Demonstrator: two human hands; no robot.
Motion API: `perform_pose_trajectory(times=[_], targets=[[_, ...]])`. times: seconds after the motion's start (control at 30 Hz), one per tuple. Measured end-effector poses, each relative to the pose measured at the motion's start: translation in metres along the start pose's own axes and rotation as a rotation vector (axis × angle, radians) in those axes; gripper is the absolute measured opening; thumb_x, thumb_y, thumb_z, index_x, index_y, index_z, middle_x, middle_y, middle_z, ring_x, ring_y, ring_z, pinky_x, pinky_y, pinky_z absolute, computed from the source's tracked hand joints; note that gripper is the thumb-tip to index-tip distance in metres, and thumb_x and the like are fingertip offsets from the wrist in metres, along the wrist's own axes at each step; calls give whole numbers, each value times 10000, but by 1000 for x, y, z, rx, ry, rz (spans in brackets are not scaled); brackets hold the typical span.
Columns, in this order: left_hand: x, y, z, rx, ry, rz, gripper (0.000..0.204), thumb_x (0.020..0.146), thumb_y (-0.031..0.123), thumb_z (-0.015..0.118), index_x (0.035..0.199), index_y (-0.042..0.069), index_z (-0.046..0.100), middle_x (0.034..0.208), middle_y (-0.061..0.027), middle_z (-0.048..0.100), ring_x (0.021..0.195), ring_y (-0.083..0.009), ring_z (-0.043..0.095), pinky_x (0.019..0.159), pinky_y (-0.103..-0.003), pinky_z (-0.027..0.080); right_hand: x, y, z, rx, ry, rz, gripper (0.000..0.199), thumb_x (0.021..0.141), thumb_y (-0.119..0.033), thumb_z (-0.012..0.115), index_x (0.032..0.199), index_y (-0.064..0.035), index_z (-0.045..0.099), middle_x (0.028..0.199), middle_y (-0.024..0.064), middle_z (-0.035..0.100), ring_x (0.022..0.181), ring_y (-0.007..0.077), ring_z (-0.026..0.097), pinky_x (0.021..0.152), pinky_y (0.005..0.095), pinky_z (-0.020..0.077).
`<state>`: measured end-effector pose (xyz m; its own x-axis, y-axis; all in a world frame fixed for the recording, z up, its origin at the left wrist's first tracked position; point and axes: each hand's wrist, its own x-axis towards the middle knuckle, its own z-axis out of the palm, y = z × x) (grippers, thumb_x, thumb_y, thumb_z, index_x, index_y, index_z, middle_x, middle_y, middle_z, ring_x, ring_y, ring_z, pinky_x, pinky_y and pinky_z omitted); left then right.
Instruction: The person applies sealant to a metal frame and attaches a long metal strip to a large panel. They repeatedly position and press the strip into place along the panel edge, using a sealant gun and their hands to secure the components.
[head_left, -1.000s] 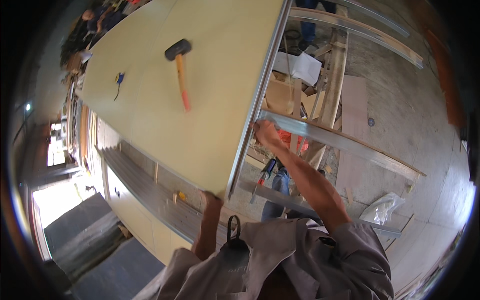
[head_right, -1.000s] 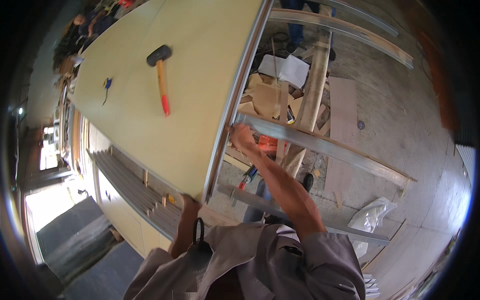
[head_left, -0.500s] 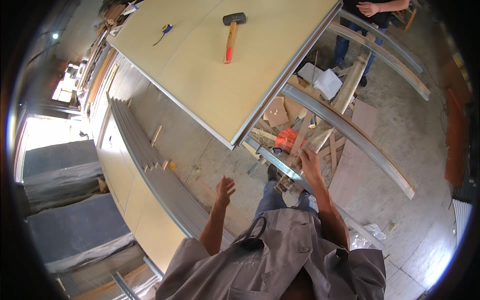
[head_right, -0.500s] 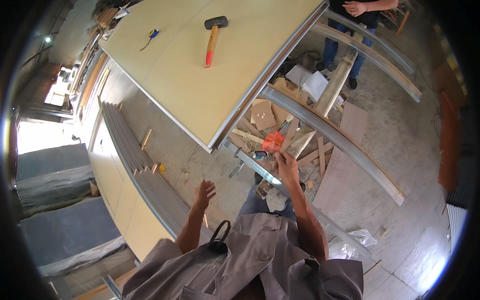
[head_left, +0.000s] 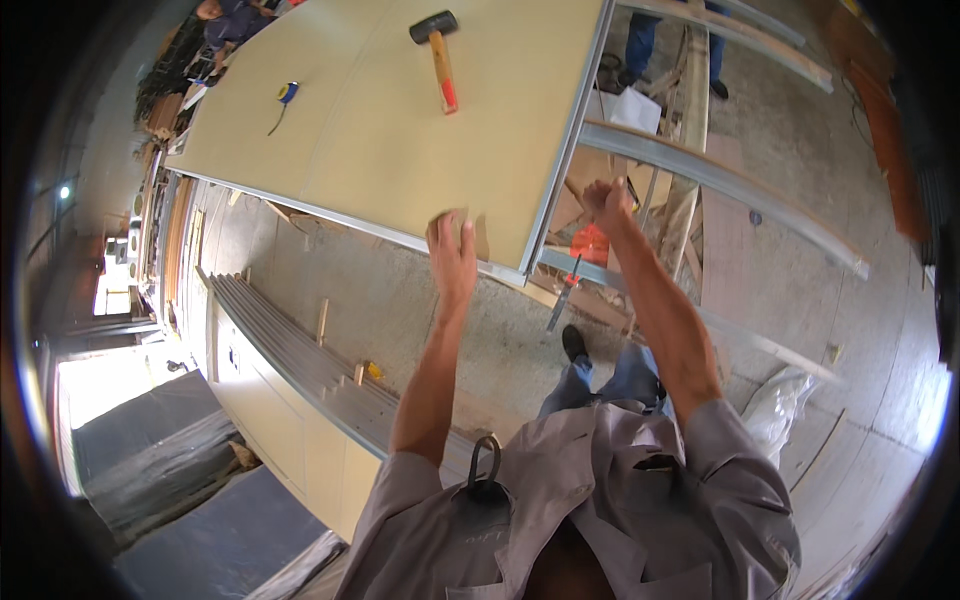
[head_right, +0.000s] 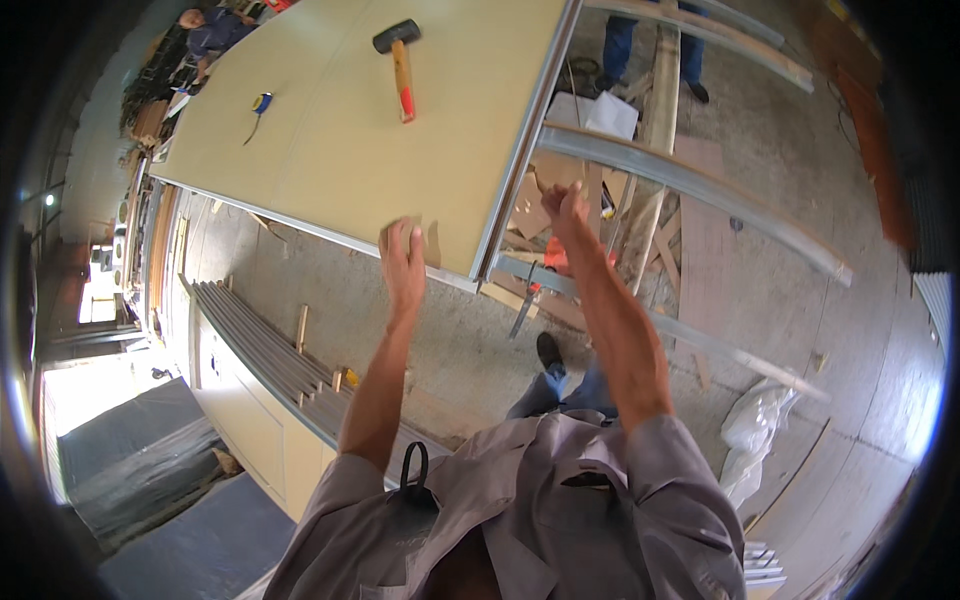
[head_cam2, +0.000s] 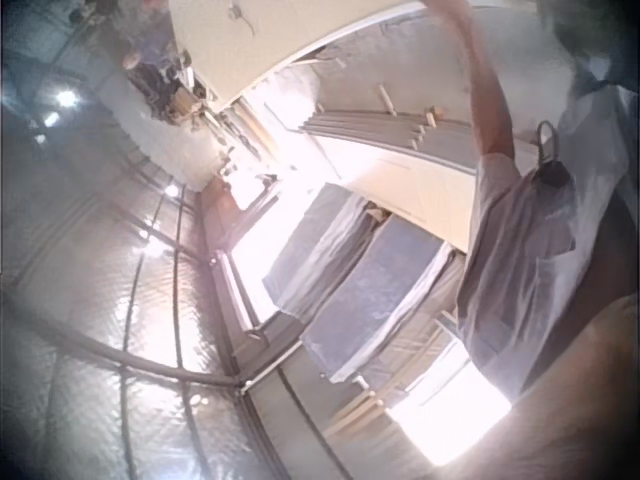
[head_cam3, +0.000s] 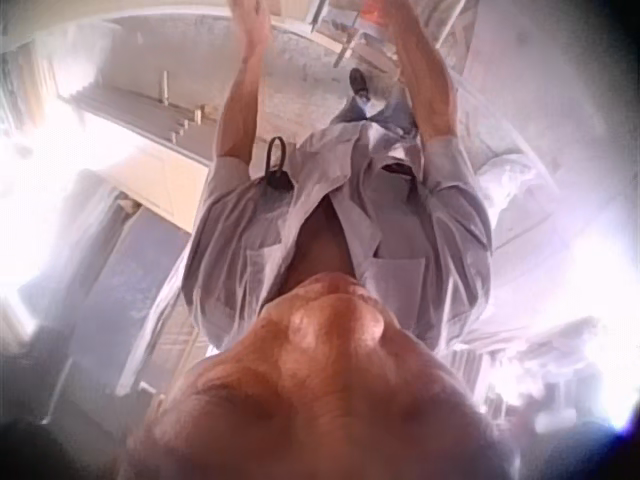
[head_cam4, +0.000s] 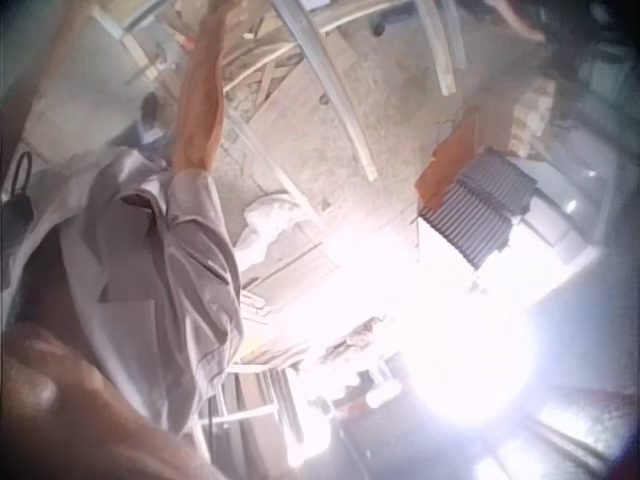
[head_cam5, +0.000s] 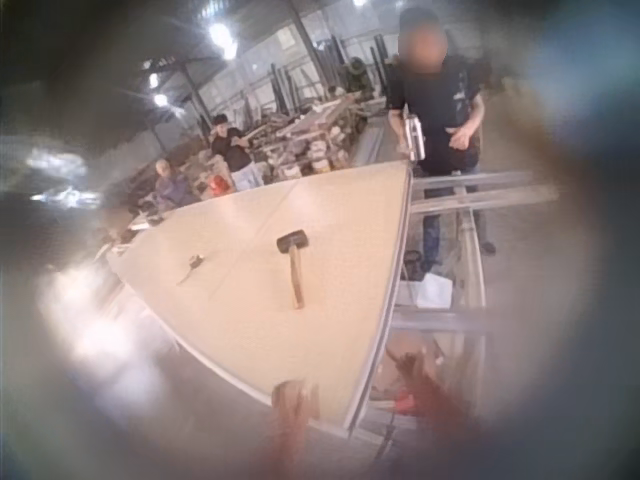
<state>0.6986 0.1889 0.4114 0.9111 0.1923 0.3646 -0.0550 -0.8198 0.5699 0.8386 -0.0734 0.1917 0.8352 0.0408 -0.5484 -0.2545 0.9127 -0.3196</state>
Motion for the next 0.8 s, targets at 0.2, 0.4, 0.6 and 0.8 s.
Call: perform_pose_trajectory(times=[0.2, 0.4, 0.6, 0.8], targets=[[24, -16, 30, 196, -135, 137, 424, 925, 272, 581, 1266, 40, 486, 1273, -149, 501, 1178, -349, 458, 983, -481, 347, 35, 84, 49, -5, 457, 37, 662, 972, -568, 337, 1184, 25, 543, 1074, 167, 601, 987, 341, 596, 842, 458, 513], [11, -23, 26, 274, -117, 78, 411, 954, 313, 534, 1274, 58, 494, 1278, -151, 492, 1177, -338, 454, 996, -482, 334, 0, 90, 60, -274, 388, 162, 610, 1009, -504, 271, 1303, -31, 520, 1204, 113, 614, 1070, 284, 598, 907, 439, 502], [2, -26, 27, 294, -124, 59, 420, 956, 300, 525, 1295, 55, 484, 1285, -157, 485, 1198, -347, 440, 1007, -480, 323, -19, 85, 101, -189, 510, 159, 631, 976, -545, 344, 1225, -11, 570, 1124, 128, 631, 995, 277, 615, 885, 412, 496], [19, -11, 30, 287, -164, 68, 435, 945, 286, 536, 1304, 50, 470, 1303, -159, 464, 1224, -347, 419, 1024, -485, 302, -35, 59, 73, -475, 355, -45, 424, 982, -436, 450, 1007, -45, 612, 899, 63, 578, 805, 193, 559, 669, 385, 501]])
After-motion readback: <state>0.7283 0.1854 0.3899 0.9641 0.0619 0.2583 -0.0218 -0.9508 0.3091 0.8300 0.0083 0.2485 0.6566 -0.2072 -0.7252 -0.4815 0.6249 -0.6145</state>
